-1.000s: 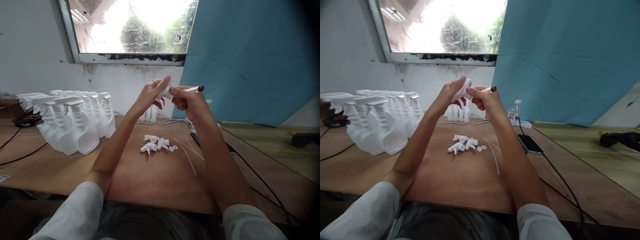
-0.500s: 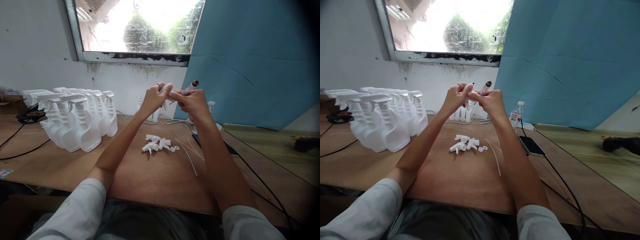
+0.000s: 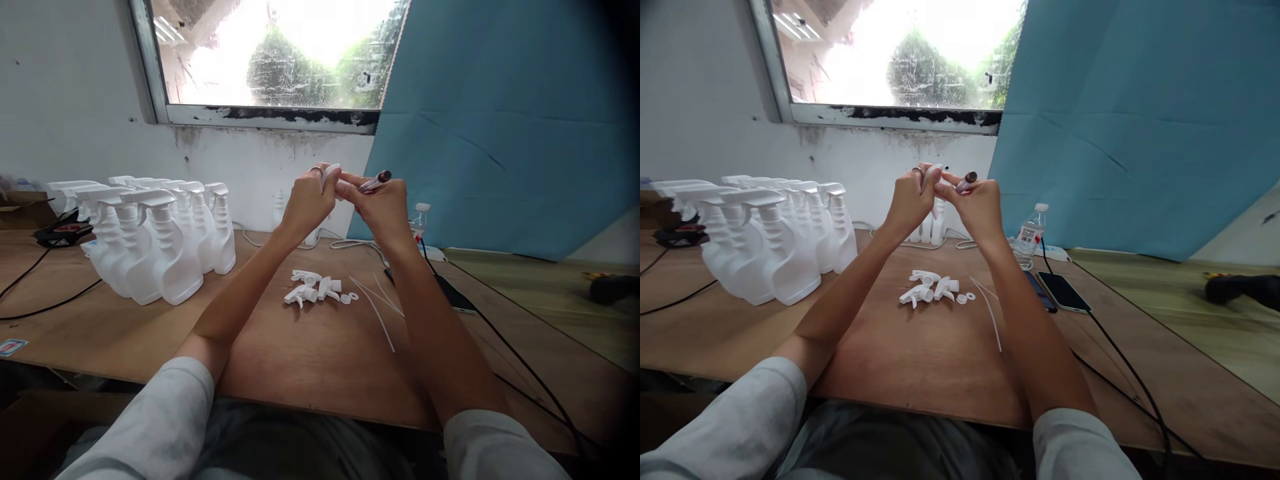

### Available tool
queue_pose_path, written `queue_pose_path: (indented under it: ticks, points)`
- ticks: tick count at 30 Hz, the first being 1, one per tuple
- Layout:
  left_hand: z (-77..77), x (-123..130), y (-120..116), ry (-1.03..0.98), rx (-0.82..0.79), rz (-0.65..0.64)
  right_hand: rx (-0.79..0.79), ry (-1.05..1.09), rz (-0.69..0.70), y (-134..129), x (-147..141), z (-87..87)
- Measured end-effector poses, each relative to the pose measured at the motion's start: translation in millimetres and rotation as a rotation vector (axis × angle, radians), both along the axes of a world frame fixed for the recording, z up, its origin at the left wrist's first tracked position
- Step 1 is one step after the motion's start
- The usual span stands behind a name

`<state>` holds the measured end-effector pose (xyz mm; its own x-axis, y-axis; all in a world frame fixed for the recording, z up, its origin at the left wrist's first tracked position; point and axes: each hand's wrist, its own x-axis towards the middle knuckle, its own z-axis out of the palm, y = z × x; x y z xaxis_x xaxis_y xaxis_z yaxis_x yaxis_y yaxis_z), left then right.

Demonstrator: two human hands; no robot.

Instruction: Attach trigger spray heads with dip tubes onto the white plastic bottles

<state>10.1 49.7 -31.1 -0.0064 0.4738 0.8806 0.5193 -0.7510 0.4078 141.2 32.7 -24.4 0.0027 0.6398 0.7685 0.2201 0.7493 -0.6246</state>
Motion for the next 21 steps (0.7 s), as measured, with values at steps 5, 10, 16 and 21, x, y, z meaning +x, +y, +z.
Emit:
queue_pose_path:
  ticks: [5, 10, 16, 21]
  points:
    - [0.7, 0, 0, 0.006, 0.062, 0.023, 0.035, 0.0, -0.031, -6, -3, 3.3]
    - [0.9, 1, -1, 0.028, 0.089, 0.055, 0.114, -0.059, -0.133, 2, -2, 0.0]
    - [3.7, -10, 3, -0.046, 0.111, 0.087, 0.218, -0.09, -0.281, 4, 5, -1.6]
    - [16.8, -51, 15, -0.424, -0.068, -0.154, 0.156, -0.115, -0.383, 7, 35, 9.1]
